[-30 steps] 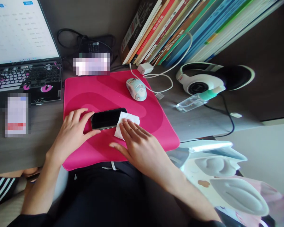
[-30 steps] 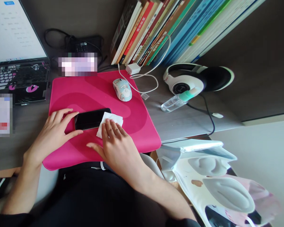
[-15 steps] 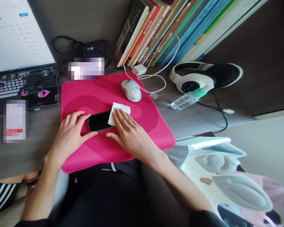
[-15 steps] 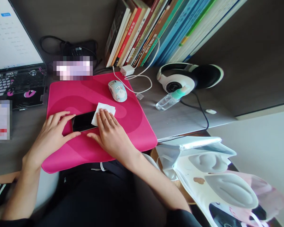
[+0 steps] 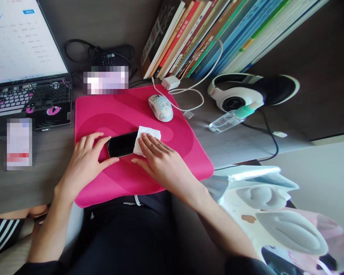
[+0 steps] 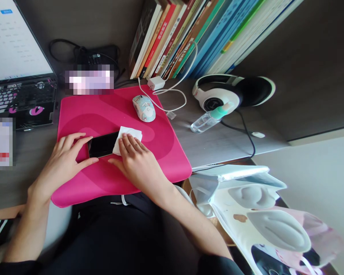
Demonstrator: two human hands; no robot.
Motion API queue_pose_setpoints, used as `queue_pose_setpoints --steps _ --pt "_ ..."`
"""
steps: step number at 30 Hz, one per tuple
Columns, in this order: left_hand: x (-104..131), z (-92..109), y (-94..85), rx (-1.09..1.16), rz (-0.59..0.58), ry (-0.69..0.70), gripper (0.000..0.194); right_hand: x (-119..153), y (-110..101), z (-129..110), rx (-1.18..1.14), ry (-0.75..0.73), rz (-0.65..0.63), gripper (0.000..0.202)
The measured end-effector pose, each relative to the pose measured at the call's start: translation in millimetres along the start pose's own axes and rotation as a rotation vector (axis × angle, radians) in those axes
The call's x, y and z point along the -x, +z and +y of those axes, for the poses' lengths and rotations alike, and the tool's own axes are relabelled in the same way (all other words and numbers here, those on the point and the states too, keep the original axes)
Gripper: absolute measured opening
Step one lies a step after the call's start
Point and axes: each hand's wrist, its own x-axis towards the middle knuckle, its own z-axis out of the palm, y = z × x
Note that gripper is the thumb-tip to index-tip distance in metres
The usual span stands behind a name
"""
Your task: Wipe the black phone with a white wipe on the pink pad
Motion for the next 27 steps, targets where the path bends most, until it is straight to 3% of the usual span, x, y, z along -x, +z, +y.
queue_pose_setpoints --steps 10,21,27 --pt "0 -1 -0.4 0.011 0.008 0.016 0.065 -9 22 14 -0.190 0.058 -0.042 0.072" --pt "0 -1 0.9 0.010 0.003 0.006 0.065 19 -12 -18 0.000 -0.018 -0.079 0.073" --pt "0 -1 0.4 0.023 -0.014 0.007 0.065 13 -16 -14 -0.036 -0.037 -0.082 0.063"
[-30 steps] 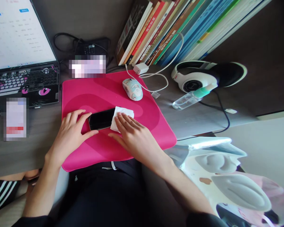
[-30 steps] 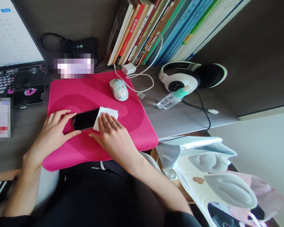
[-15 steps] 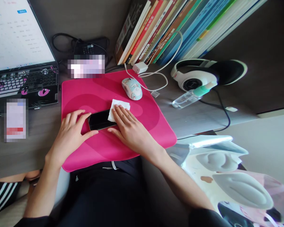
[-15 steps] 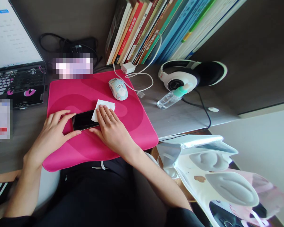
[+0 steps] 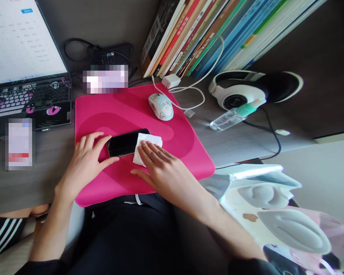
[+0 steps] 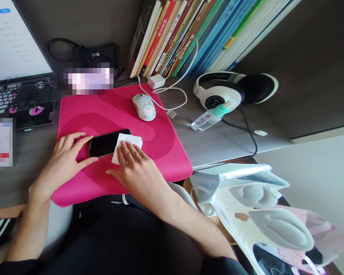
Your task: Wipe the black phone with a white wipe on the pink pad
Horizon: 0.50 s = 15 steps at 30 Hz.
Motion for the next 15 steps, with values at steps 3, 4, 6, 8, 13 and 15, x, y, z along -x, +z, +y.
queue_pose_setpoints --steps 3,4,6,8,13,15 --pt "-1 0 -0.1 0.008 -0.004 -0.004 0.064 -10 6 12 -0.081 0.008 0.014 0.060" --pt "-1 0 -0.1 0.008 -0.004 -0.003 0.064 -13 10 16 -0.113 0.013 0.020 0.059" --pt "-1 0 -0.1 0.002 -0.004 0.002 0.065 -19 17 23 -0.161 0.023 0.030 0.059" --pt "-1 0 -0.2 -0.006 0.000 0.007 0.065 -24 24 27 -0.176 0.031 0.029 0.061" --pt "-1 -1 0.1 -0.013 0.003 0.010 0.065 -26 28 23 -0.114 0.036 0.030 0.068" --pt "-1 0 0.3 -0.015 0.003 0.006 0.065 -24 24 19 -0.092 0.030 0.026 0.069"
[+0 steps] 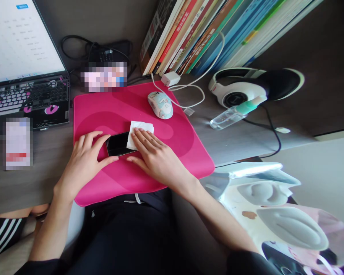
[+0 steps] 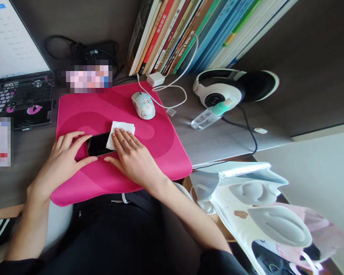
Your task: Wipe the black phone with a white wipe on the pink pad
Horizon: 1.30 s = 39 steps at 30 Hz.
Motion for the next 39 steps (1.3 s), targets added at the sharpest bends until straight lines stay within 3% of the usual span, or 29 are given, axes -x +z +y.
queue_pose_setpoints --steps 11,24,28,34,39 --pt "1 1 -0.1 0.001 -0.006 -0.001 0.065 24 -21 -30 0.104 -0.052 -0.049 0.070" --pt "1 0 1.6 -0.009 -0.005 0.001 0.065 -5 3 -1 -0.077 -0.029 0.016 0.060" --pt "1 1 0.2 -0.018 -0.006 -0.001 0.065 -1 2 -6 -0.028 -0.042 0.022 0.065" --pt "1 3 0.0 -0.017 -0.007 -0.002 0.066 14 -9 -26 0.095 -0.094 0.068 0.055" --pt "2 3 0.9 -0.006 -0.002 -0.002 0.065 14 -9 -29 0.055 -0.106 0.106 0.052"
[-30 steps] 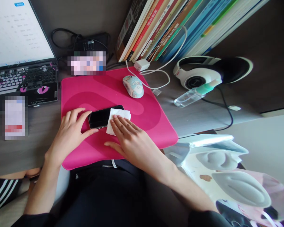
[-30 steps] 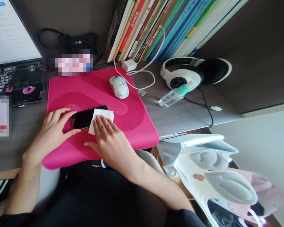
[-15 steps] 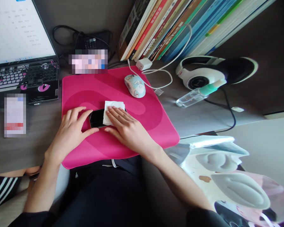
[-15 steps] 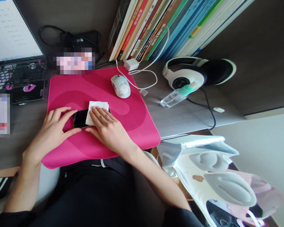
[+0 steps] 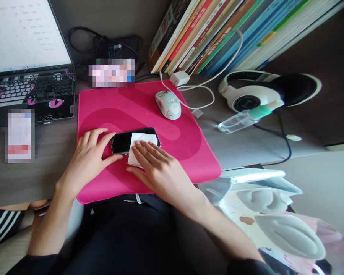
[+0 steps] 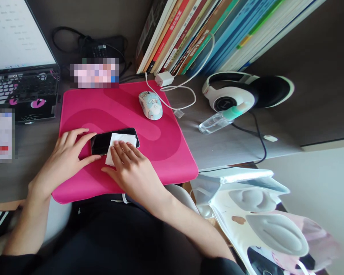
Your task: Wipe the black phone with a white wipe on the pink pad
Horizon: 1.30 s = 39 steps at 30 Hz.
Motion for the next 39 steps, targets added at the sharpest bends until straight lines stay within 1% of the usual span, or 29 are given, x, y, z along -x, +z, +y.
queue_pose_setpoints --steps 7,11,15,20,24,29,35,39 --pt "1 1 1.1 -0.002 0.006 0.004 0.065 -12 24 20 -0.117 0.022 -0.003 0.061" --pt "1 1 0.5 -0.022 0.010 0.012 0.066 -14 29 23 -0.158 0.036 -0.024 0.064" --pt "2 1 -0.2 -0.033 0.007 0.010 0.066 -14 27 22 -0.173 0.048 -0.025 0.063" --pt "1 1 -1.0 -0.032 0.005 0.007 0.066 -15 26 21 -0.135 0.027 0.033 0.060" --pt "1 1 -1.0 -0.038 0.010 0.014 0.066 -13 25 19 -0.041 0.000 0.076 0.053" --pt "0 1 0.4 -0.041 0.002 0.008 0.066 -8 19 10 0.112 -0.085 0.122 0.048" --pt "1 1 -0.5 -0.018 -0.001 0.001 0.066 -3 7 -2 0.167 -0.130 0.116 0.044" --pt "0 1 -1.0 -0.007 -0.005 -0.002 0.065 -3 3 -2 0.125 -0.146 0.095 0.045"
